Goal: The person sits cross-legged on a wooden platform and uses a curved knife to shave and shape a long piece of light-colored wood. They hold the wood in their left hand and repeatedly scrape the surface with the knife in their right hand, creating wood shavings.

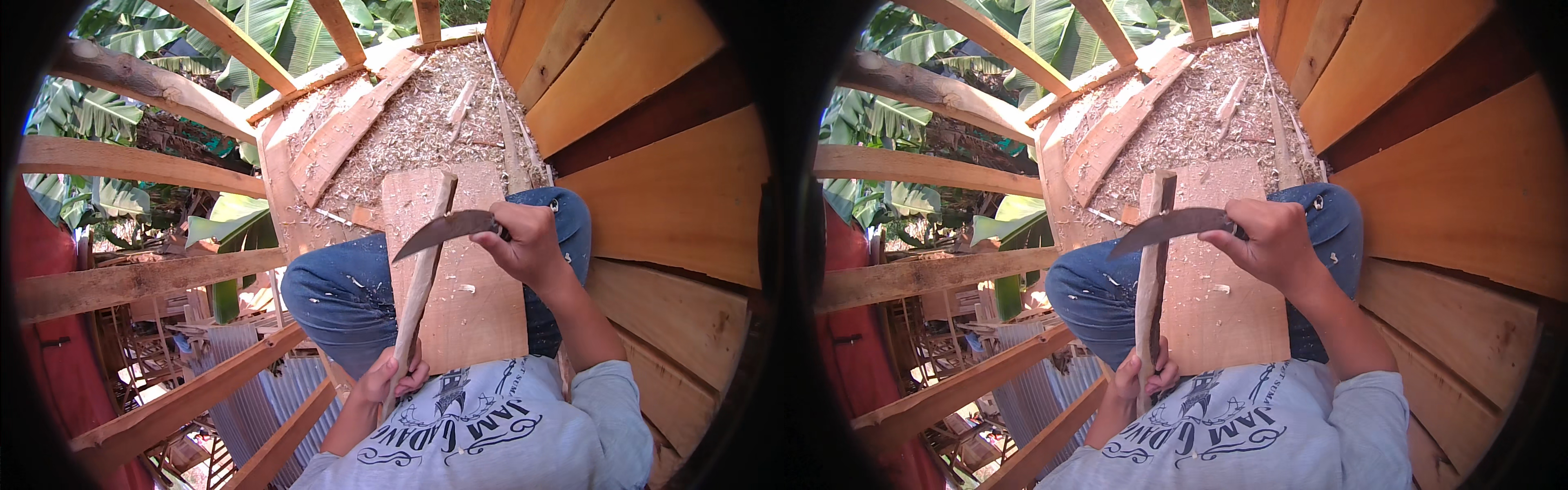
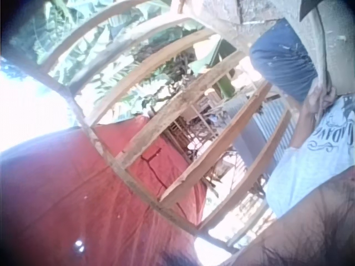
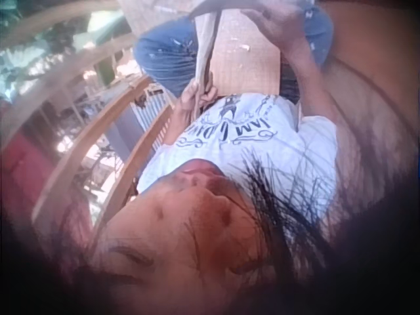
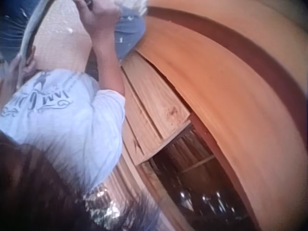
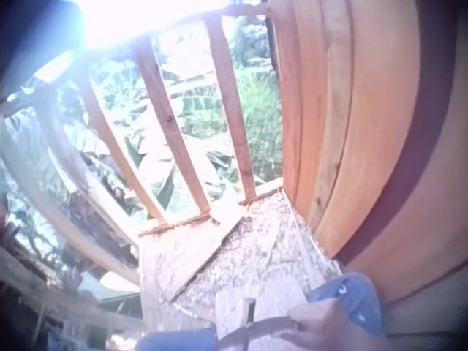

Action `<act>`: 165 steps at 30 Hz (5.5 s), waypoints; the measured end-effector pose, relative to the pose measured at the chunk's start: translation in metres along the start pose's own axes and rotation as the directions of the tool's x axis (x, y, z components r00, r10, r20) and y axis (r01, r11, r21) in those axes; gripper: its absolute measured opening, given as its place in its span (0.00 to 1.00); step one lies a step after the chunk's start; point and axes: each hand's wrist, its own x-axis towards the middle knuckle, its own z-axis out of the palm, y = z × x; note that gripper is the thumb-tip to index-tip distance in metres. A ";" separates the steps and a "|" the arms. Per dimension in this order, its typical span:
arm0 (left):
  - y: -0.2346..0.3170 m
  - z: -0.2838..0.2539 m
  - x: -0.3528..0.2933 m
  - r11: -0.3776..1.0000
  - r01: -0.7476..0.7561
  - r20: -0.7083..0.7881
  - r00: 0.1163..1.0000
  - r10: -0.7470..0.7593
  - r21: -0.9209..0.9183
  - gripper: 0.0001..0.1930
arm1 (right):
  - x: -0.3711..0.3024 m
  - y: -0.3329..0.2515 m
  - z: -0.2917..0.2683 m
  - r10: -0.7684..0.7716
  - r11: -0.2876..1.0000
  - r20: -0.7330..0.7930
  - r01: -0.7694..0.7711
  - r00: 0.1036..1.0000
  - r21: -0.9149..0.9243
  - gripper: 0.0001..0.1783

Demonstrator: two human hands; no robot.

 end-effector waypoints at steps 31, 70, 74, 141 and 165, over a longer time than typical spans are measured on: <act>0.010 0.005 0.000 0.998 -0.008 -0.047 0.999 0.011 0.060 0.28 | 0.016 0.005 -0.012 0.056 0.997 0.063 -0.059 0.996 0.041 0.24; 0.013 0.008 0.003 0.989 0.057 -0.049 0.998 -0.050 0.135 0.30 | -0.005 0.014 -0.002 0.115 0.968 0.107 -0.136 0.988 0.210 0.20; 0.012 0.007 0.002 0.989 0.052 -0.073 0.996 -0.042 0.139 0.30 | -0.005 -0.006 0.002 -0.298 0.948 0.233 0.257 0.926 0.190 0.18; 0.009 0.048 -0.008 0.633 0.209 -0.488 0.818 0.305 0.745 0.13 | -0.010 -0.011 -0.026 0.139 0.969 0.128 -0.108 0.982 -0.222 0.28; 0.009 0.055 0.001 0.516 0.213 -0.437 0.823 0.363 0.829 0.12 | -0.035 -0.009 -0.017 0.064 0.957 0.242 0.009 0.968 -0.290 0.31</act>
